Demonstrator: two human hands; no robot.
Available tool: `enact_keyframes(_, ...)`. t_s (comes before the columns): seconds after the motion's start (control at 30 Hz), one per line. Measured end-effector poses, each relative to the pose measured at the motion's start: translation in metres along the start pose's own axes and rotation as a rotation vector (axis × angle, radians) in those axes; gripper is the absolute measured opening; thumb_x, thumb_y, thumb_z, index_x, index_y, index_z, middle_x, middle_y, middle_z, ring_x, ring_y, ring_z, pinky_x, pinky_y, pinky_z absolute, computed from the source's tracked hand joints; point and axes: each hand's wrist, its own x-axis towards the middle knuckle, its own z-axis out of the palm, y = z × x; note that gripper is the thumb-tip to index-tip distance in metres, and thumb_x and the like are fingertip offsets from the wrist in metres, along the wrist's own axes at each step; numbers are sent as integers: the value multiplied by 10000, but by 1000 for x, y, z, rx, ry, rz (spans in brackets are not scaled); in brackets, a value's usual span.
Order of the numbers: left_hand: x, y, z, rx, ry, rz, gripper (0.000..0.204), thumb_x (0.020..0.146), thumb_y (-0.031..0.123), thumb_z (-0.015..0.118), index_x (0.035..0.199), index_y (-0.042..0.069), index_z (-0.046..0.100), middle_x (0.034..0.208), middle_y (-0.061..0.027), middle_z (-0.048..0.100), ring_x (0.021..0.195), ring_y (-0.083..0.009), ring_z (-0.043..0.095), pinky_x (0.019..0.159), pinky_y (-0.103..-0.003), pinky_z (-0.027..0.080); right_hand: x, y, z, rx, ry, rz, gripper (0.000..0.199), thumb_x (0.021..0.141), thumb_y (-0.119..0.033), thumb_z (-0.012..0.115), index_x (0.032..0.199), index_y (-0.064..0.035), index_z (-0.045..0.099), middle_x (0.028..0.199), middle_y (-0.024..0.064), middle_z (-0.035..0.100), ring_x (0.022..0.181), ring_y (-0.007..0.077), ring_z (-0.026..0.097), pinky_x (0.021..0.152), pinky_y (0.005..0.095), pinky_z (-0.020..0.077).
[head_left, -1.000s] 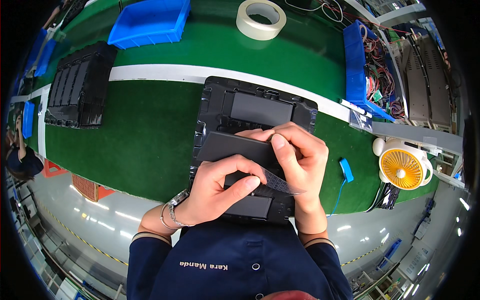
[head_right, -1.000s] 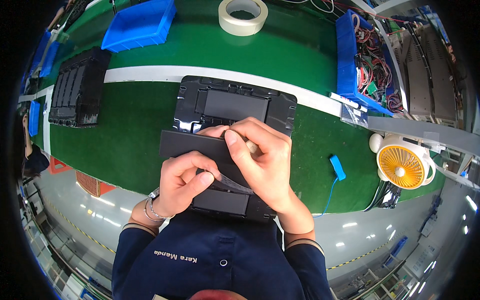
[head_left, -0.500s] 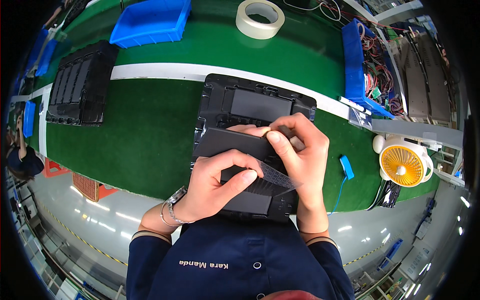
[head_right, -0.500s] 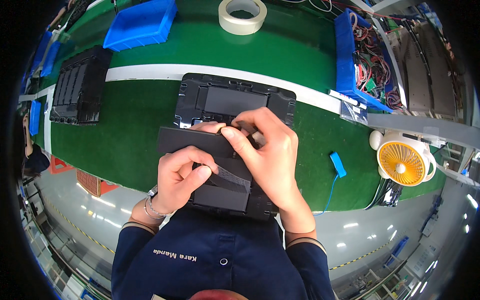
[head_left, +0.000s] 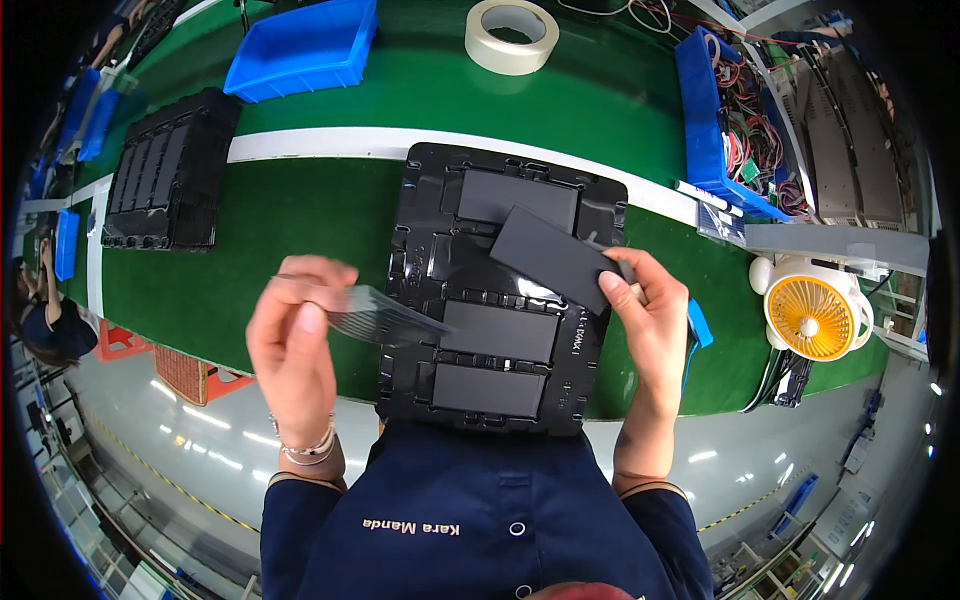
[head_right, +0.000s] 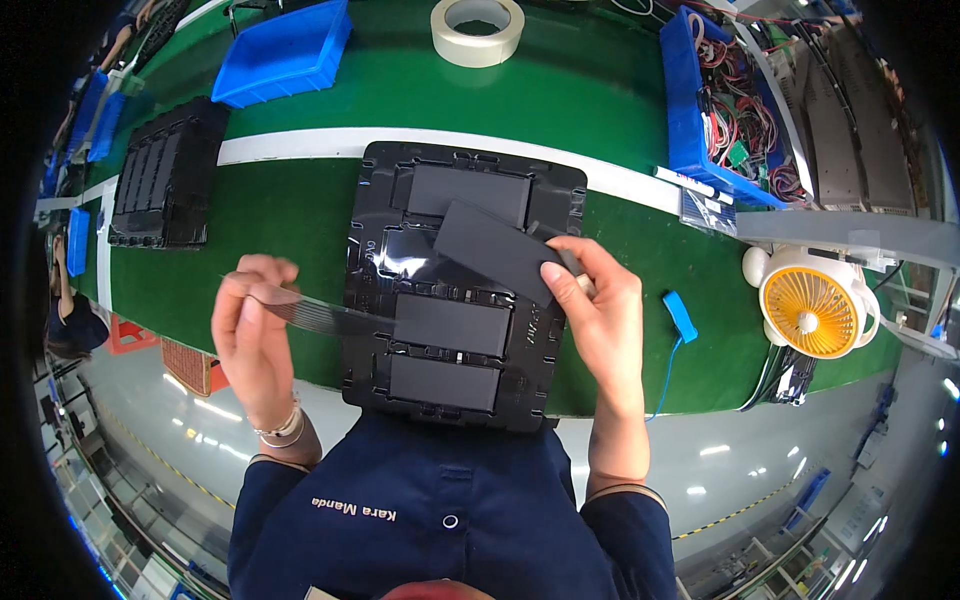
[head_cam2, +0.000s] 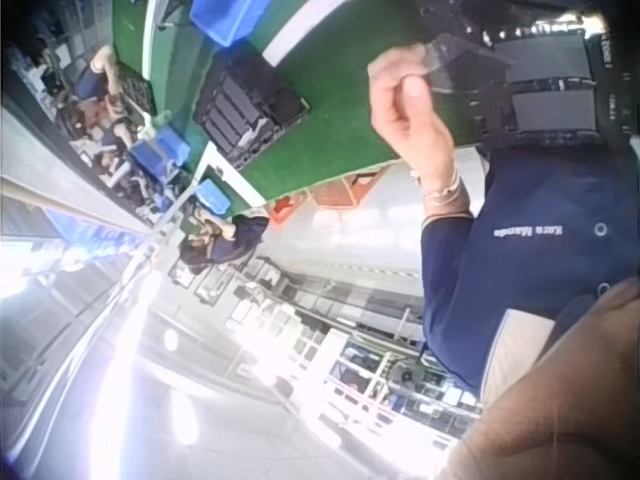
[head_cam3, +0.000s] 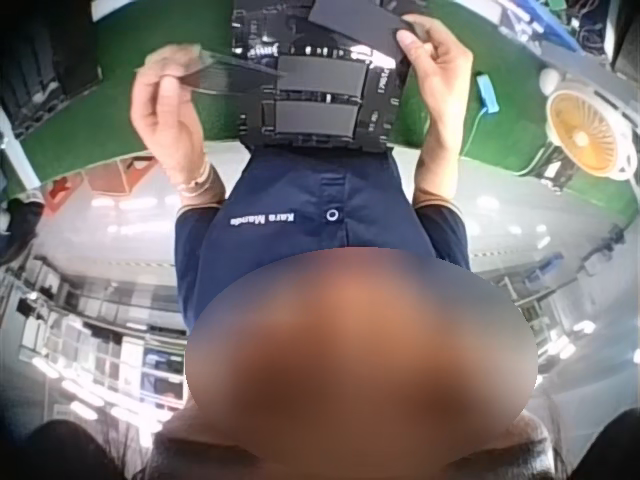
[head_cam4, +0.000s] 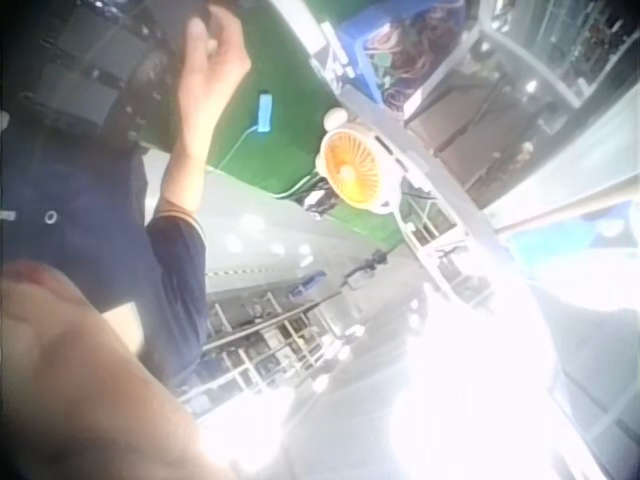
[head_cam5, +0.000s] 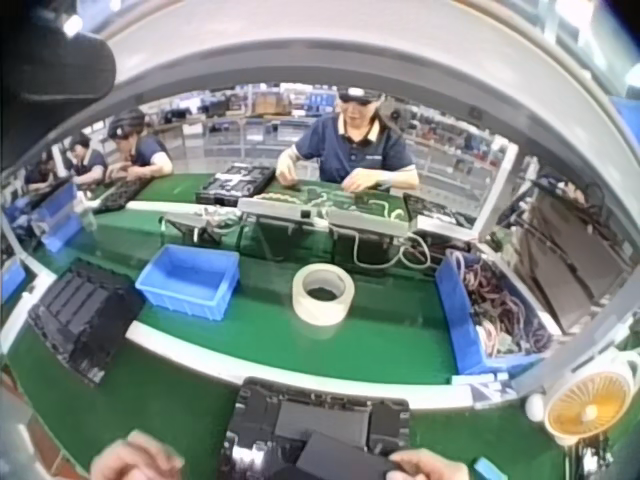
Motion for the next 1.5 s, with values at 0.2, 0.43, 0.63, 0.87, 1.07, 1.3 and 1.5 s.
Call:
enact_keyframes(0.2,2,-5,3,-8,-29,28,162,936,145,567,956,-11,604,890,-51,561,782,-113,508,673,-243,407,2,-12,29,-266,-92,-102,217,884,-95,653,1096,-51,662,528,74,557,469,137,508,498,287,417)
enact_keyframes(0.43,7,-5,29,-31,-200,-116,126,946,101,567,989,-9,613,921,-26,590,717,-50,526,568,-188,428,7,-1,41,-632,85,-333,218,879,-164,673,1068,-84,598,599,84,620,571,287,647,515,372,463)
enact_keyframes(0.63,11,-9,48,-26,-300,-222,80,947,68,582,981,14,629,887,-9,616,725,-26,533,569,-179,436,3,-11,34,-549,67,-333,176,887,-171,671,1000,-61,591,652,92,640,568,276,643,523,362,474)
enact_keyframes(0.87,16,-10,60,60,-356,-220,95,941,86,601,952,9,655,825,-7,627,730,-32,562,588,-187,447,-19,-49,27,-198,-73,-530,41,860,-31,654,847,3,636,694,81,588,524,189,559,495,294,441)
enact_keyframes(1.07,22,-5,68,184,-432,-85,117,926,92,622,985,3,671,844,-40,646,734,-82,599,620,-218,488,-10,-47,40,-352,-84,-665,89,842,-69,689,812,-40,609,681,59,561,505,216,562,454,325,428)
enact_keyframes(1.3,22,-3,70,182,-405,-140,124,906,80,658,980,-17,684,835,-30,640,729,-72,580,652,-220,468,-8,-40,42,-368,-61,-660,92,838,-77,693,810,-42,613,696,57,573,511,228,573,450,333,430)
enact_keyframes(1.5,23,-4,71,188,-426,-118,123,916,96,647,961,-18,656,861,-45,648,767,-95,604,684,-243,495,-6,-39,42,-375,-71,-650,90,837,-79,693,812,-43,615,705,60,581,515,236,581,446,334,433)
